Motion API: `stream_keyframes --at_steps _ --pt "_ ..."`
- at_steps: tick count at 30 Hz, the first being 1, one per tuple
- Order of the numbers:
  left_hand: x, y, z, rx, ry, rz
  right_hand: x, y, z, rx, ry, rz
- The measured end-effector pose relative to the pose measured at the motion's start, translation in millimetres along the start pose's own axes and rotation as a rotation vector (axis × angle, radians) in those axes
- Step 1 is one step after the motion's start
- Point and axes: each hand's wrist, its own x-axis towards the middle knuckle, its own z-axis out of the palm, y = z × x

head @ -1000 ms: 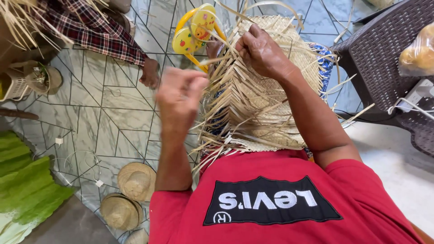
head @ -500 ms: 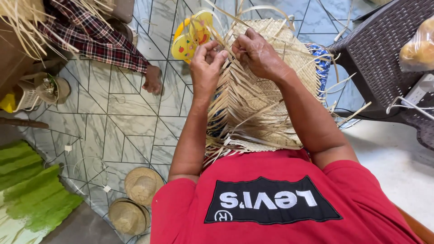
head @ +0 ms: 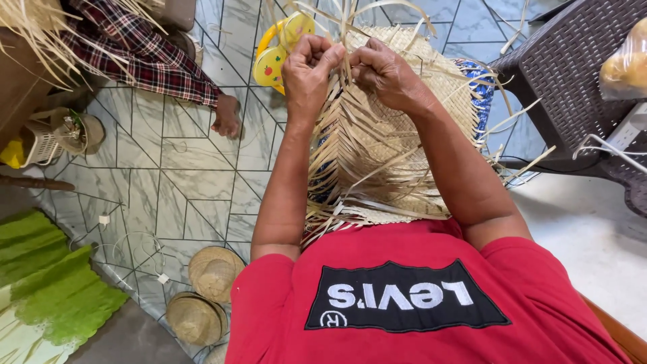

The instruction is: The person is weaving dried palm leaves to create a large mat, using their hands to interlace the strands.

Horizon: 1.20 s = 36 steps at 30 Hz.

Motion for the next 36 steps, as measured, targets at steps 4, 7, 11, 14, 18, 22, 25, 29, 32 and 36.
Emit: stream_keyframes --at_steps 4,7,11,14,18,22,25,29,32,36 --pt "-3 1 0 -0.055 0.056 -0.09 -3 -5 -1 -0.141 0.002 -0.01" --pt "-12 4 -5 -0.176 0.007 -0.18 -1 3 1 -0.183 0.03 -0.022" --pt "-34 7 -2 -0.165 -0.031 -0.187 -1 7 3 -0.106 0.056 -0.064" --pt "-43 13 5 0.164 -0.023 -0.176 -2 9 5 -0.186 0.075 -0.133" --pt "-40 13 6 0.43 -0.016 -0.02 -6 3 3 -0.127 0.105 -0.108" --pt "-36 22 4 0.284 -0.096 -0.1 -13 -4 3 0.239 0.112 0.068" --pt "-33 12 0 0.151 -0.123 -0.279 -21 -11 3 0.518 0.111 0.124" --pt "-33 13 2 0.291 -0.095 -0.302 -25 -15 11 0.512 0.153 0.11" --pt "-27 -1 1 0.402 -0.075 -0.251 -31 -18 30 -0.015 0.28 -0.099" --pt "-18 -14 -6 0.213 -0.116 -0.43 -47 -51 59 -0.769 0.383 -0.454"
